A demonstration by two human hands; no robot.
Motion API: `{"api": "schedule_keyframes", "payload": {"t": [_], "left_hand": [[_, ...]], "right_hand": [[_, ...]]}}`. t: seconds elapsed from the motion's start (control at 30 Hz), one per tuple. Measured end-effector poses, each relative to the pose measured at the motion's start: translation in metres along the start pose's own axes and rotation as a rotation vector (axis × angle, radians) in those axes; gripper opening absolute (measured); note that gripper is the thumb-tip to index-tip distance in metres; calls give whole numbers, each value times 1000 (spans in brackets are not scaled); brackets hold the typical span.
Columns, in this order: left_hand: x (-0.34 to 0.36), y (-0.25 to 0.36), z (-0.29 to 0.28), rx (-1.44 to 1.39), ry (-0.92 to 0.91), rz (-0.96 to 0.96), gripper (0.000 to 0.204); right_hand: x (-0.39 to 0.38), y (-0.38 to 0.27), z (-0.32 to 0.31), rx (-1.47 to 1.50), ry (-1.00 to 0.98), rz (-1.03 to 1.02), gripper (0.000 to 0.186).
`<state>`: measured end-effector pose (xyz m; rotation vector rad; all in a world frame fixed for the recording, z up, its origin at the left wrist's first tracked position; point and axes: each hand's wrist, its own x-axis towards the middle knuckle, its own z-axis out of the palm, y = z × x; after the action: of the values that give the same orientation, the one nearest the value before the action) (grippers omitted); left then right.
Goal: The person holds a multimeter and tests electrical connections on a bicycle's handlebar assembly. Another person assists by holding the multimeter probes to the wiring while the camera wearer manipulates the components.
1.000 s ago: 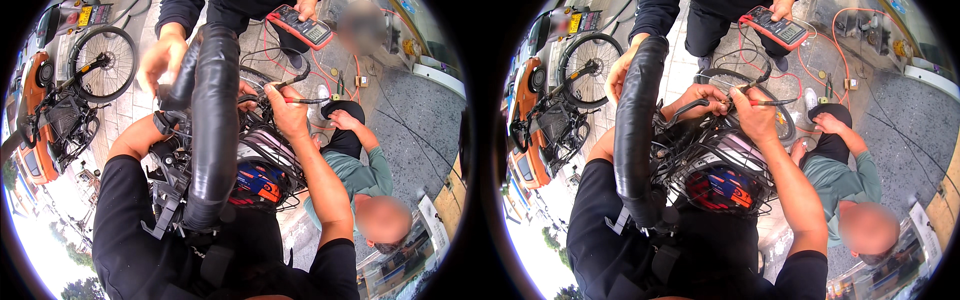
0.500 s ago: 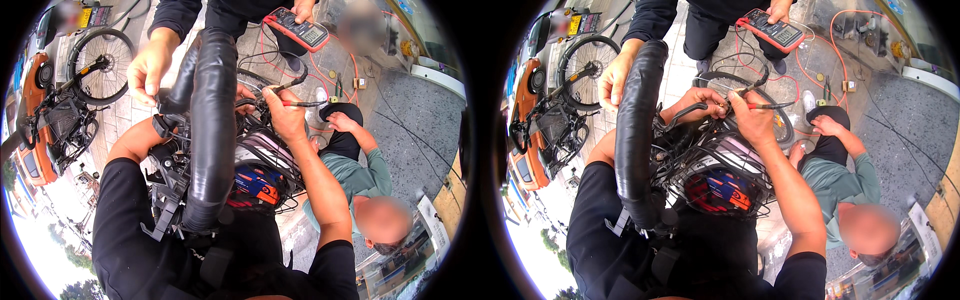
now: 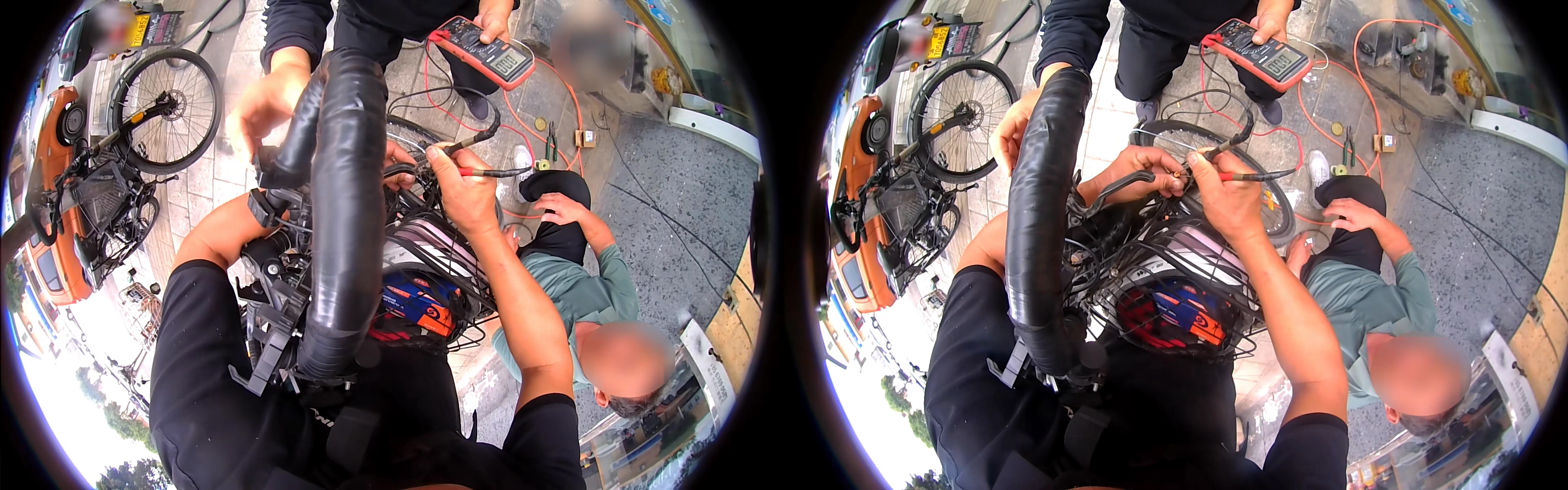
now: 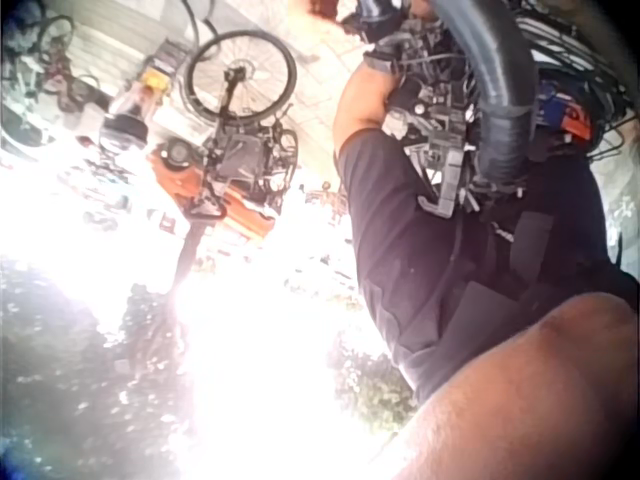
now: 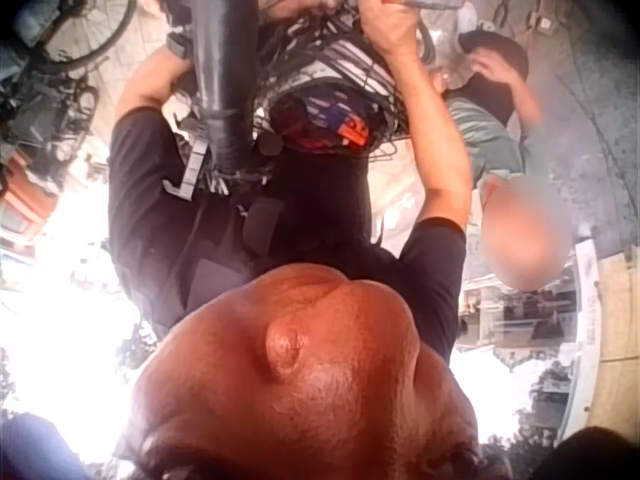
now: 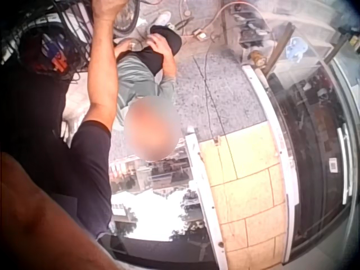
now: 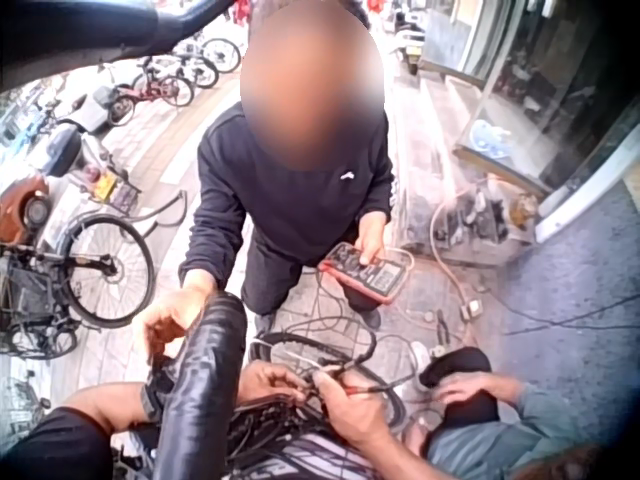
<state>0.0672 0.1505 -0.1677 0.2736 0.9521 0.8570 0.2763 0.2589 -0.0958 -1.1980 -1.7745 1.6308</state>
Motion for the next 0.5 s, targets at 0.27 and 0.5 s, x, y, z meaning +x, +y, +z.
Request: {"api": "schedule_keyframes", "payload": {"t": [0.27,0.5], "left_hand": [[9,-5,-7,62,101,-184,17],[3,2,-2,-2,-7,-50,17]], "right_hand": [[-1,-2,1,24,-2,28,22],[0,8,0,-15,10,-7,22]]}}
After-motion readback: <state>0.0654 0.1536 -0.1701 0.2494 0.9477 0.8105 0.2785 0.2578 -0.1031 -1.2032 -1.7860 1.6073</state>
